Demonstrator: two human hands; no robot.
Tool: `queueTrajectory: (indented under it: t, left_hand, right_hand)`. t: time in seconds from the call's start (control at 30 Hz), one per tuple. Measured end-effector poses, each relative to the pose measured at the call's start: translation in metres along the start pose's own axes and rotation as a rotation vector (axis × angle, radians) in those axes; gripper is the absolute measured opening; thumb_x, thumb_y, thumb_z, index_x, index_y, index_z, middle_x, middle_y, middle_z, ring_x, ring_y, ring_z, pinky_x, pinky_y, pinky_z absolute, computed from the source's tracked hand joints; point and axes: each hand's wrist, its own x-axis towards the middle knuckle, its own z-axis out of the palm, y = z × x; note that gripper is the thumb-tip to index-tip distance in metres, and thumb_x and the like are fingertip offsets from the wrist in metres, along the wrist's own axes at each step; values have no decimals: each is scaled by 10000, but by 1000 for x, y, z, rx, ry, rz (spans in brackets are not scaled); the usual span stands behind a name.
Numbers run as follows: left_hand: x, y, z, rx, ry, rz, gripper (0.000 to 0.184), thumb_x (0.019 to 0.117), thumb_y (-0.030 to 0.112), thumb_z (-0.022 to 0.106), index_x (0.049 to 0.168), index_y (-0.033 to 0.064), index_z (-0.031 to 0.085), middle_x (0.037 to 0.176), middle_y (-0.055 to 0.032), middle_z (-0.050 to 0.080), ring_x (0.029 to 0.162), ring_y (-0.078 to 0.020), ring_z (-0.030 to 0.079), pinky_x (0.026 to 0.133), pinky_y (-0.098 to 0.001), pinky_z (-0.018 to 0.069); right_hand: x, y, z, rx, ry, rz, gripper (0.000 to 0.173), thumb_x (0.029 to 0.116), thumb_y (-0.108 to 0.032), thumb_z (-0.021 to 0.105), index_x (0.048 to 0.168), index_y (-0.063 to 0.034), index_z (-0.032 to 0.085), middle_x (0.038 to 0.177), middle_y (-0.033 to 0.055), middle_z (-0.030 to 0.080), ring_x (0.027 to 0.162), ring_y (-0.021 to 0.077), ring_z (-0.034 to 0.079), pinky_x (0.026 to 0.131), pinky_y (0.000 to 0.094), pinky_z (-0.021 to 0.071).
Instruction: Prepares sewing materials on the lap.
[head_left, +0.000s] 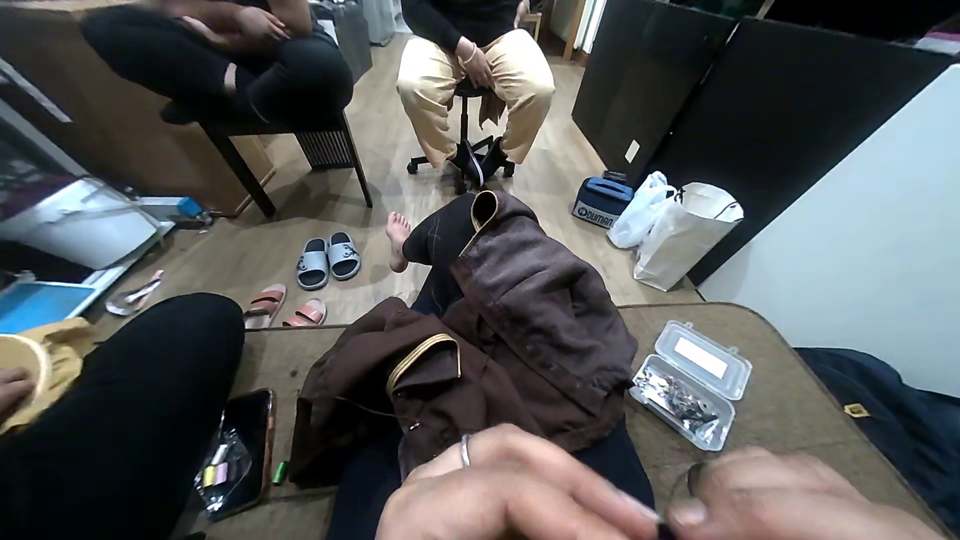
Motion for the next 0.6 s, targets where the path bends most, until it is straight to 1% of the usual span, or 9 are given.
queueTrajectory:
  t: [0.07, 0.13, 0.2, 0.23, 0.3, 0.37, 0.43, 0.53, 0.6]
  left_hand:
    - [-1, -3, 1, -47, 23, -5, 106, 998, 127, 667, 1023, 66, 750, 1177, -6, 691, 1067, -45, 661, 900, -205, 570]
    - [-1, -6, 2, -85, 40, -2, 98, 987, 104, 677, 1025, 71, 761, 1209, -4, 663, 1079, -43, 654, 893, -200, 578]
    - [-1, -9, 2, -107, 46, 3, 99, 982, 94, 681, 1032, 66, 762, 1207, -9, 659, 1099, -49, 642, 904, -197, 567]
    - [-1, -10, 2, -111, 45, 4, 97, 981, 97, 684, 1028, 65, 762, 1196, -15, 663, 1105, -61, 649, 915, -210, 574]
    - [-1, -11, 0, -87, 34, 10, 97, 989, 125, 678, 1012, 71, 755, 1154, -13, 678, 1099, -77, 651, 940, -238, 562]
    - [0, -11, -1, -50, 24, 19, 97, 999, 135, 664, 1004, 73, 738, 1082, 0, 687, 1072, -81, 655, 971, -280, 551]
    - [1, -12, -2, -6, 17, 37, 89, 1001, 138, 662, 994, 72, 722, 1019, 10, 682, 1038, -82, 661, 990, -323, 555]
    - [1, -11, -4, 57, -3, 65, 118, 1013, 148, 647, 964, 47, 682, 962, -11, 678, 986, -81, 667, 959, -309, 559]
    - [1, -9, -5, 51, -10, 70, 126, 1031, 152, 616, 981, 44, 656, 953, -17, 682, 956, -70, 674, 934, -288, 562]
  right_hand:
    - [0, 2, 5, -13, -4, 30, 247, 965, -304, 661, 977, -57, 653, 1011, 63, 635, 1002, 93, 587, 909, 187, 453]
    - [-1, 3, 10, 4, 0, 59, 226, 962, -299, 691, 1018, -81, 701, 1057, 32, 628, 1039, 57, 574, 921, 155, 446]
    - [-1, 5, 13, 64, 5, 66, 179, 959, -235, 699, 983, -57, 700, 1039, 46, 623, 1016, 57, 572, 900, 146, 452]
    - [-1, 6, 12, 96, 1, 64, 159, 957, -202, 693, 964, -43, 684, 1024, 56, 623, 1010, 66, 572, 899, 153, 451]
    - [0, 6, 10, 149, -19, 69, 147, 968, -181, 673, 944, -36, 664, 1014, 60, 630, 1026, 77, 579, 918, 173, 453]
    - [2, 5, 7, 238, -48, 89, 165, 994, -173, 627, 929, -22, 642, 1004, 80, 648, 1049, 101, 617, 955, 209, 493]
    - [3, 7, 4, 366, -79, 116, 207, 1021, -180, 564, 916, -5, 603, 965, 106, 657, 1038, 132, 654, 974, 260, 525]
    - [4, 9, 1, 551, -124, 187, 244, 1057, -216, 494, 956, -12, 581, 941, 103, 673, 1006, 143, 680, 948, 298, 544]
    - [4, 9, -1, 636, -164, 253, 257, 1071, -235, 469, 985, -22, 584, 914, 84, 669, 942, 124, 684, 891, 298, 556]
